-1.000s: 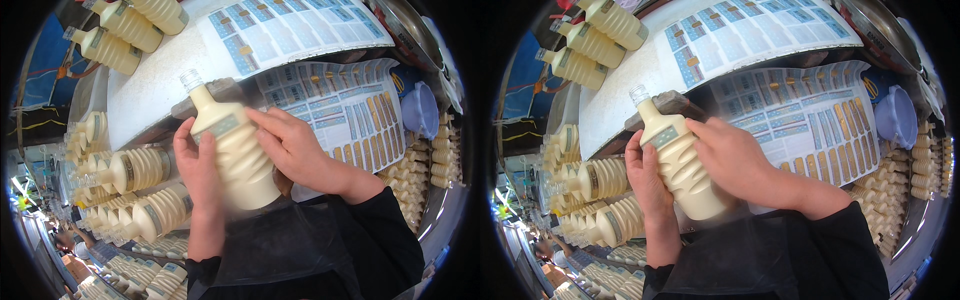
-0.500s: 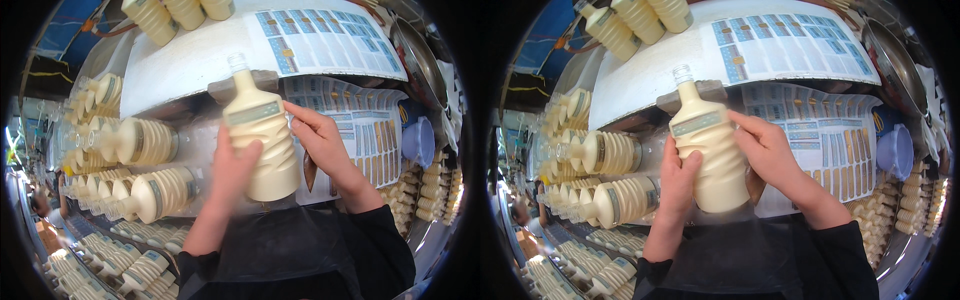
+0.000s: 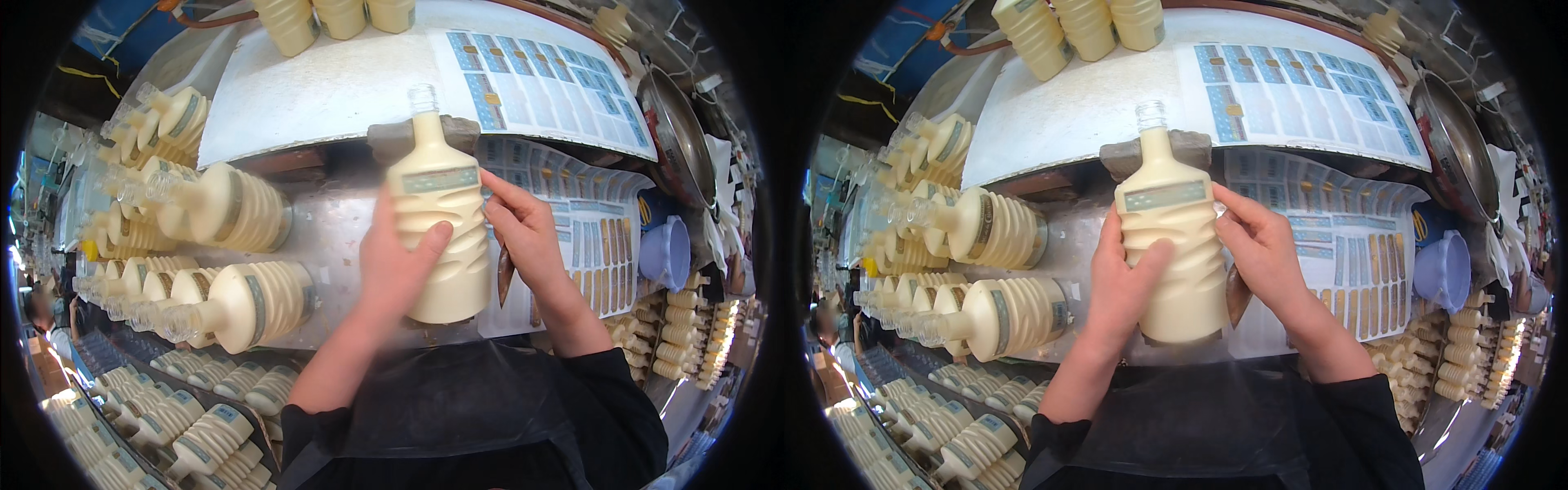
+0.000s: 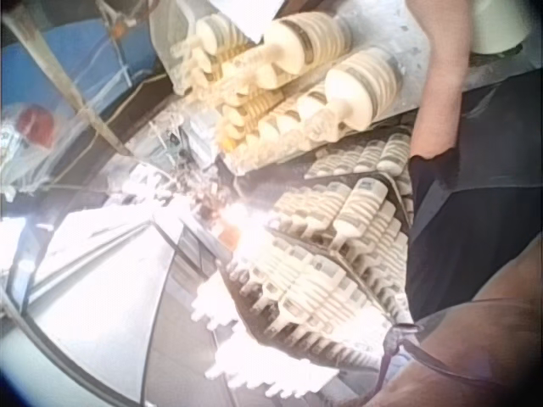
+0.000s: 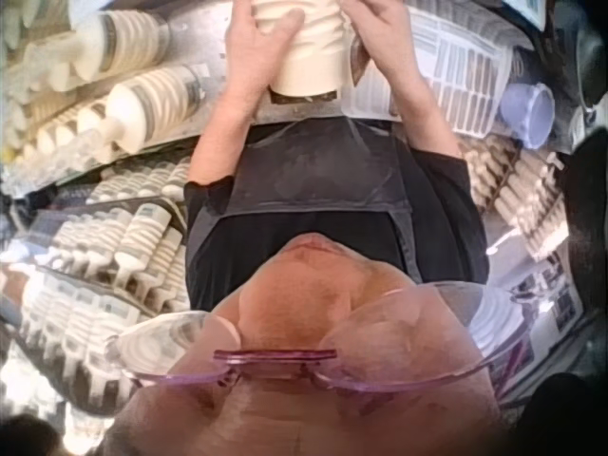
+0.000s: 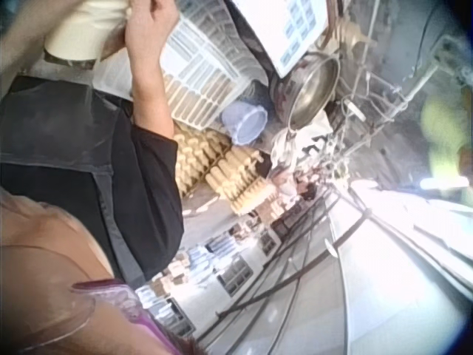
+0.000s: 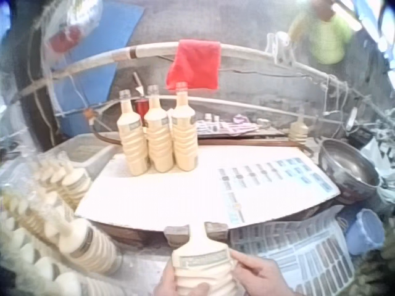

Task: The person applies adhesive labels to the neck and body of cream-colored plastic bottles. They peel labels from a sheet, align them on the bottle, and smooth them down by hand. Finished bottles are placed on a nearby surface.

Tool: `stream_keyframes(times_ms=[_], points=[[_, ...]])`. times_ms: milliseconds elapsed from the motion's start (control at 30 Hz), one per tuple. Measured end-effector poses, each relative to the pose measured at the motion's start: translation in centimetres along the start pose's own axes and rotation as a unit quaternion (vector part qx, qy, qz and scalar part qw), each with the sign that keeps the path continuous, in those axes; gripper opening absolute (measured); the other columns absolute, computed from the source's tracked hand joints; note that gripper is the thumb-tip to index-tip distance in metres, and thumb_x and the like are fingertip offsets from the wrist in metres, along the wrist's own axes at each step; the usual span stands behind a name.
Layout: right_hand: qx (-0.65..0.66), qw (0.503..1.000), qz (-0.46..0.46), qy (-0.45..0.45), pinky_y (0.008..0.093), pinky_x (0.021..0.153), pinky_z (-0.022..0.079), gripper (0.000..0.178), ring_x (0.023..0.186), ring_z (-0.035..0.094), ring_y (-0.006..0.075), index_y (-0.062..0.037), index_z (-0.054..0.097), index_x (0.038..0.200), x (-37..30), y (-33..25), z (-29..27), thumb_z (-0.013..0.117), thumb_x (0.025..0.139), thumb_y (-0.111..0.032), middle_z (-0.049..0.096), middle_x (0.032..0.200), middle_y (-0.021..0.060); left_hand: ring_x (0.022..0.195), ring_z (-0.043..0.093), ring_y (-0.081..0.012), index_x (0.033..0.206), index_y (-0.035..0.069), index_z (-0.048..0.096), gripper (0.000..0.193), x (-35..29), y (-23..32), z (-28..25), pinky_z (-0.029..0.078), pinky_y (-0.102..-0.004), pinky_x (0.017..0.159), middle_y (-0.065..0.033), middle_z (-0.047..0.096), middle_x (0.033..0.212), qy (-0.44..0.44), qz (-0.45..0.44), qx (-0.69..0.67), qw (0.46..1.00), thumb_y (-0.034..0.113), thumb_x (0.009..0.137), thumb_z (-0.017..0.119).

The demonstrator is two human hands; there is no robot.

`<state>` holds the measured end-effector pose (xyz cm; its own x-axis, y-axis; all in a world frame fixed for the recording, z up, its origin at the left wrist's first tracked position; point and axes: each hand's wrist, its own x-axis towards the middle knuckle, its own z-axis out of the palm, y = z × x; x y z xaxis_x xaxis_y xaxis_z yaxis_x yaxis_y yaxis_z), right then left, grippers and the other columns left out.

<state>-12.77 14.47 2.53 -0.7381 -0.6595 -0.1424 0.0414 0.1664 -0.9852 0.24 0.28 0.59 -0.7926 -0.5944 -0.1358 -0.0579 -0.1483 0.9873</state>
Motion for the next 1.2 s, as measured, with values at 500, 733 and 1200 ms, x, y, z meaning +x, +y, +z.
stream_keyframes(times_ms=[500,733,1200], points=[[0.034,0.997,-0.010,-0.065,0.0210,0.077,0.049,0.037,0.088,0.059,0.0052,-0.0016,0.060,0.131,4.3,0.6,-0.1,0.060,0.105,-0.027,0.067,0.101,0.0013,0.107,0.060,-0.0133,0.128,0.003,0.059,0.026,2.4,0.5,0.0,0.050,-0.0309,0.097,-0.0061,0.063,0.117,0.099,0.012,-0.211,0.972,0.015,0.105,0.061],[0.024,0.997,0.027,-0.061,0.0256,0.086,0.052,0.032,0.096,0.063,0.0084,0.0009,0.060,0.127,4.4,0.5,0.0,0.064,0.104,-0.021,0.069,0.107,0.0056,0.105,0.059,-0.0121,0.126,0.002,0.061,0.024,2.7,0.2,0.1,0.050,-0.0286,0.095,-0.0058,0.062,0.116,0.117,0.000,-0.210,0.971,0.008,0.102,0.063],[0.182,0.983,0.037,-0.016,0.0199,0.085,0.047,0.030,0.089,0.062,0.0086,-0.0011,0.068,0.120,4.9,0.0,-4.0,0.056,0.102,-0.021,0.069,0.110,0.0030,0.121,0.056,-0.0209,0.135,0.005,0.051,0.047,2.9,1.0,0.0,0.046,-0.0389,0.107,-0.0094,0.057,0.129,0.056,-0.024,-0.245,0.967,0.043,0.111,0.039]])
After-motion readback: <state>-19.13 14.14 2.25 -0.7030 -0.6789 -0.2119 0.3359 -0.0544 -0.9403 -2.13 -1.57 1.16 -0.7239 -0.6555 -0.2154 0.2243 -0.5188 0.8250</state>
